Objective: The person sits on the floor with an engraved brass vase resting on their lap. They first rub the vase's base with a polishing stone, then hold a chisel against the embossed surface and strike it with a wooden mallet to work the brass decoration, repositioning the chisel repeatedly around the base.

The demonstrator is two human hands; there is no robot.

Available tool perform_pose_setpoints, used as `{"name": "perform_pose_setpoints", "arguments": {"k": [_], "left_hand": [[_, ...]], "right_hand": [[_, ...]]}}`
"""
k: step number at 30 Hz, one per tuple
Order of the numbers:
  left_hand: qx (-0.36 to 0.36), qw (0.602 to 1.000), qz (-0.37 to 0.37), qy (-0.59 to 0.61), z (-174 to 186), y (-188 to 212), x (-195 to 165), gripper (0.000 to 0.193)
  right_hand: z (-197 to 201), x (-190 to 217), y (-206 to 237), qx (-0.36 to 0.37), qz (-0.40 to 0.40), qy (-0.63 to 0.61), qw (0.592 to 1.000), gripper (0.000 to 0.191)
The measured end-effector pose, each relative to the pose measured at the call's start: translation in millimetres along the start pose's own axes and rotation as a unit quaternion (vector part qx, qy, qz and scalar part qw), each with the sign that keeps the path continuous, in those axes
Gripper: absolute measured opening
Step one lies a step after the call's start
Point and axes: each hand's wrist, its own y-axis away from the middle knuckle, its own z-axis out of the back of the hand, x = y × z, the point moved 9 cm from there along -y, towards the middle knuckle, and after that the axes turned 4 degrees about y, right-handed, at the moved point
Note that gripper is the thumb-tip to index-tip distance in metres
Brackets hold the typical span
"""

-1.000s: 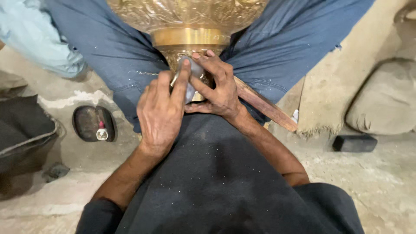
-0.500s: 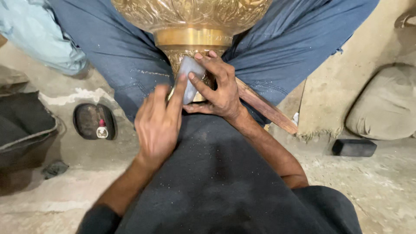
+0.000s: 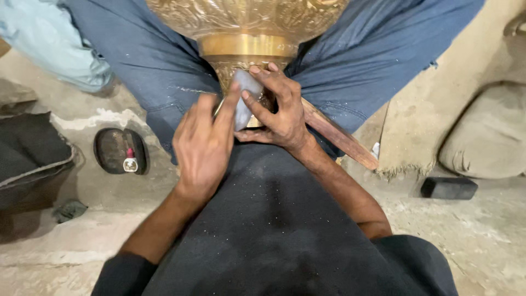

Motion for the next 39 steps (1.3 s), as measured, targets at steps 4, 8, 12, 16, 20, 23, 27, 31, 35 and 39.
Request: {"name": "perform_pose_setpoints", "arguments": {"k": [4,8,12,16,20,23,27,31,35,39], "left_hand": [[0.008,1.0,0.008,0.004,-3.0,2.4,2.4,0.051],[-0.014,1.0,0.003,0.02,5.0,-3.2,-1.3,0.05],[-0.001,1.0,0.001,0.024,3.4,-7.8,-3.0,0.051],[-0.007,1.0,0.013,0.024,-0.9,-2.0,1.8,0.051],[-0.006,0.999,0.011,0.04,-4.9,6.6,3.9,0.05],[-0.001,0.999,0.022,0.041,-3.8,7.9,4.6,0.049],[0.008,0.999,0.019,0.036,1.0,3.5,1.0,0.05],[0.004,0.999,0.015,0.037,5.3,-0.8,-0.7,0.05],[0.017,0.999,-0.001,0.032,2.3,-0.7,-2.7,0.053],[0.024,0.999,0.023,0.03,0.9,0.3,2.6,0.054]], "right_hand": [[-0.5,-1.4,1.1,0.005,0.004,0.008,1.0,0.069],[-0.4,-2.5,1.9,-0.002,0.005,0.018,1.0,0.068],[-2.3,-3.6,2.6,0.01,0.003,-0.008,1.0,0.069],[-0.5,-2.7,3.6,0.007,0.007,-0.018,1.0,0.07],[-1.0,-5.5,4.3,0.008,-0.007,0.009,1.0,0.07],[-2.1,-3.6,4.0,0.006,0.007,-0.006,1.0,0.071],[-4.0,-4.6,4.1,0.009,0.001,0.002,1.0,0.071],[-3.3,-3.8,4.3,0.009,0.001,0.01,1.0,0.069],[-2.3,-4.0,3.4,0.008,-0.004,0.009,1.0,0.073],[-0.3,-2.0,0.7,-0.006,0.001,-0.001,1.0,0.07]]}}
